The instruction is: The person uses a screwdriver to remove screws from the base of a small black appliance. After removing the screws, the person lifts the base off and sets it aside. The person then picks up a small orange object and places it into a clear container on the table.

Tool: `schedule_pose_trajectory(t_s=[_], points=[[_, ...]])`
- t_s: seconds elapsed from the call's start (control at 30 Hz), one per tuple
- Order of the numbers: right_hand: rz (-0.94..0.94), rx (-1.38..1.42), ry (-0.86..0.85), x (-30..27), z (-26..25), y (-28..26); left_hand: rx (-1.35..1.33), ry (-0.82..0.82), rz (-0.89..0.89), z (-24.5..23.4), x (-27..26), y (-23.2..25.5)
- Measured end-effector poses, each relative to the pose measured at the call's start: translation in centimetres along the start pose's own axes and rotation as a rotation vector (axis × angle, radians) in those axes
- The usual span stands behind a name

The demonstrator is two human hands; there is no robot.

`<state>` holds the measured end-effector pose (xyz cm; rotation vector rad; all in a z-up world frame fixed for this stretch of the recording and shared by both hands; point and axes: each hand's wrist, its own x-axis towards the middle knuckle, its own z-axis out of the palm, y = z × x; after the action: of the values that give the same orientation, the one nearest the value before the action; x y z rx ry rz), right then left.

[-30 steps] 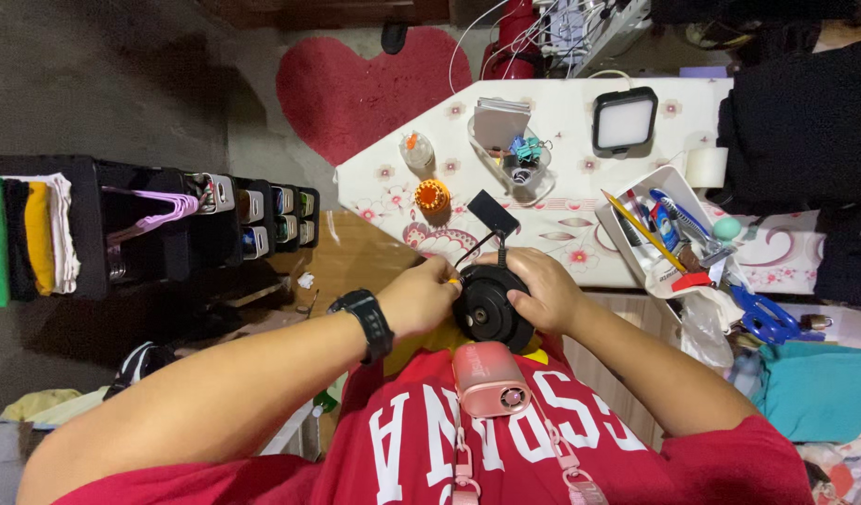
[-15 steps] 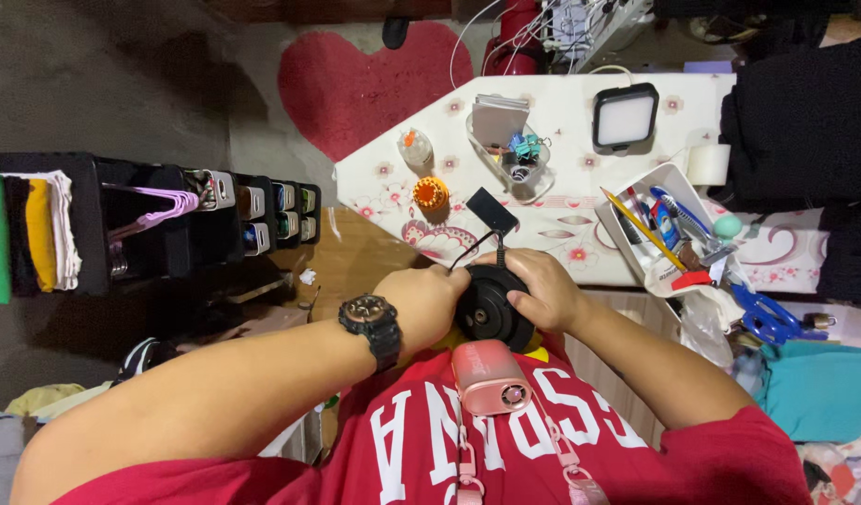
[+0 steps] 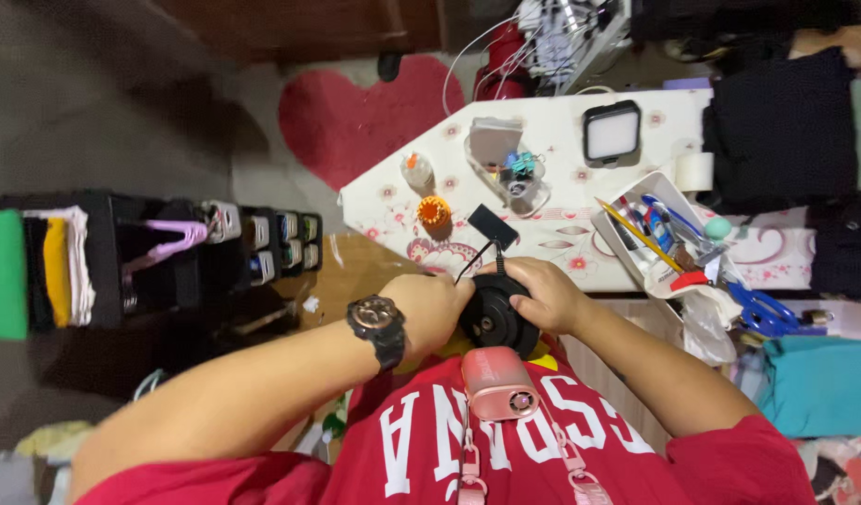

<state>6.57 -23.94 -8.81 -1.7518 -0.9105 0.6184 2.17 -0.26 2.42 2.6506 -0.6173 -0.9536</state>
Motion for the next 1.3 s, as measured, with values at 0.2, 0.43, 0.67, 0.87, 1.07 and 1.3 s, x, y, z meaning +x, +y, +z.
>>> schedule_pose_trajectory(t_s=[0.2, 0.43, 0.67, 0.87, 1.07, 1.3], points=[[0.039, 0.207, 0.105, -1.3, 0.2, 0.7, -0.496, 0.302, -0.007, 0.1, -1.6, -4.4], [0.208, 0.649, 0.380, -4.7, 1.7, 4.8, -0.753, 0.439, 0.093, 9.7, 0.9, -8.5], [0.364, 1.157, 0.623, -11.8, 4.5, 5.4, -0.587, 0.382, 0.353, 11.6, 5.0, -8.4], [0.347, 1.271, 0.972, -16.5, 10.4, 5.9, -0.395, 0.148, 0.450, 9.6, 8.5, -6.0], [0.129, 1.398, 1.035, -19.1, 14.4, 5.1, -0.358, 0.367, 0.514, 10.0, 14.7, -2.8], [0.285, 1.331, 1.110, -22.2, 15.1, 5.8, -0.237, 0.464, 0.423, 11.2, 12.1, -0.8]])
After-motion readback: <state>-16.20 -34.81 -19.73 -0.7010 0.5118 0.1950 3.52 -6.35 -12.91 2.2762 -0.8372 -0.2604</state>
